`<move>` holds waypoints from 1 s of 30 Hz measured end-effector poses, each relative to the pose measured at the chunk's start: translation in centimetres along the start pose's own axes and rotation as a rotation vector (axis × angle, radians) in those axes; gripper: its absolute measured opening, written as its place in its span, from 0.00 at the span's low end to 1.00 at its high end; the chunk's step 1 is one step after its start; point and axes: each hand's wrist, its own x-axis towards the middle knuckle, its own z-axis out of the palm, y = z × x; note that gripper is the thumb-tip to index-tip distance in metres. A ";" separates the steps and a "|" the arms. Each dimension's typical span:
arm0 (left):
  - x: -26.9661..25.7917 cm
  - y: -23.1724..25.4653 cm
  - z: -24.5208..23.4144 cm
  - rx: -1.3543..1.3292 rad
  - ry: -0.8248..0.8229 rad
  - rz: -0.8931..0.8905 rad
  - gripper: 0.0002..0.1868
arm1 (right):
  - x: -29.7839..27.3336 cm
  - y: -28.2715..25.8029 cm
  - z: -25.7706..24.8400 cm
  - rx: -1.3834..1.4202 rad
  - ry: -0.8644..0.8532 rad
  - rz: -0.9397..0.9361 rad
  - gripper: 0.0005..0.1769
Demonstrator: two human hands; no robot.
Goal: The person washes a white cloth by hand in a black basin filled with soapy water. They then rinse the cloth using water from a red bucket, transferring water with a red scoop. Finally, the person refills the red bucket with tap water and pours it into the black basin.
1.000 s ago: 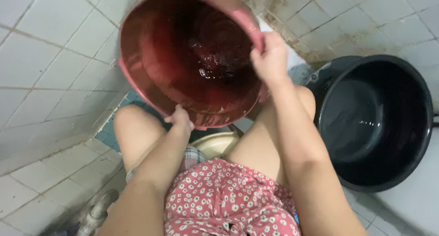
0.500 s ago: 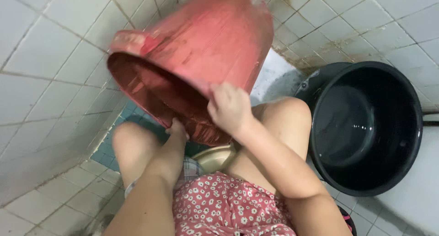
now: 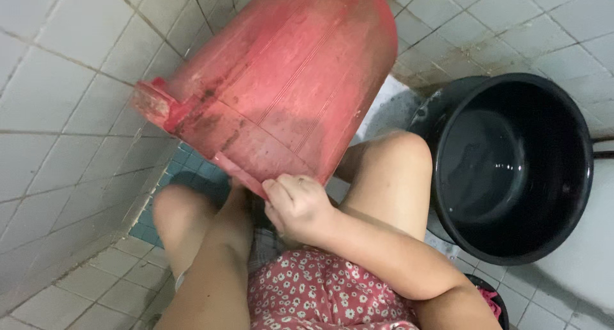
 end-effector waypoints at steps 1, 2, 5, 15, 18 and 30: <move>0.1 0.2 0.0 0.007 -0.004 -0.003 0.41 | -0.1 -0.1 0.2 0.036 0.003 0.002 0.22; 0.2 0.2 0.1 0.010 -0.008 -0.009 0.41 | -0.2 -0.3 0.2 0.038 -0.013 0.000 0.22; 0.3 -0.2 0.5 0.022 -0.014 -0.022 0.41 | -0.5 -1.1 0.1 0.040 -0.037 0.000 0.21; 0.7 -0.1 0.7 0.048 -0.010 -0.025 0.39 | -1.1 -4.6 0.2 0.014 -0.061 0.044 0.20; 0.9 0.1 0.6 0.058 -0.005 -0.029 0.38 | -1.0 -4.8 0.7 -0.008 -0.059 0.050 0.19; 1.9 1.0 2.4 0.110 0.008 -0.053 0.36 | -1.1 -6.0 1.5 -0.013 -0.058 0.066 0.22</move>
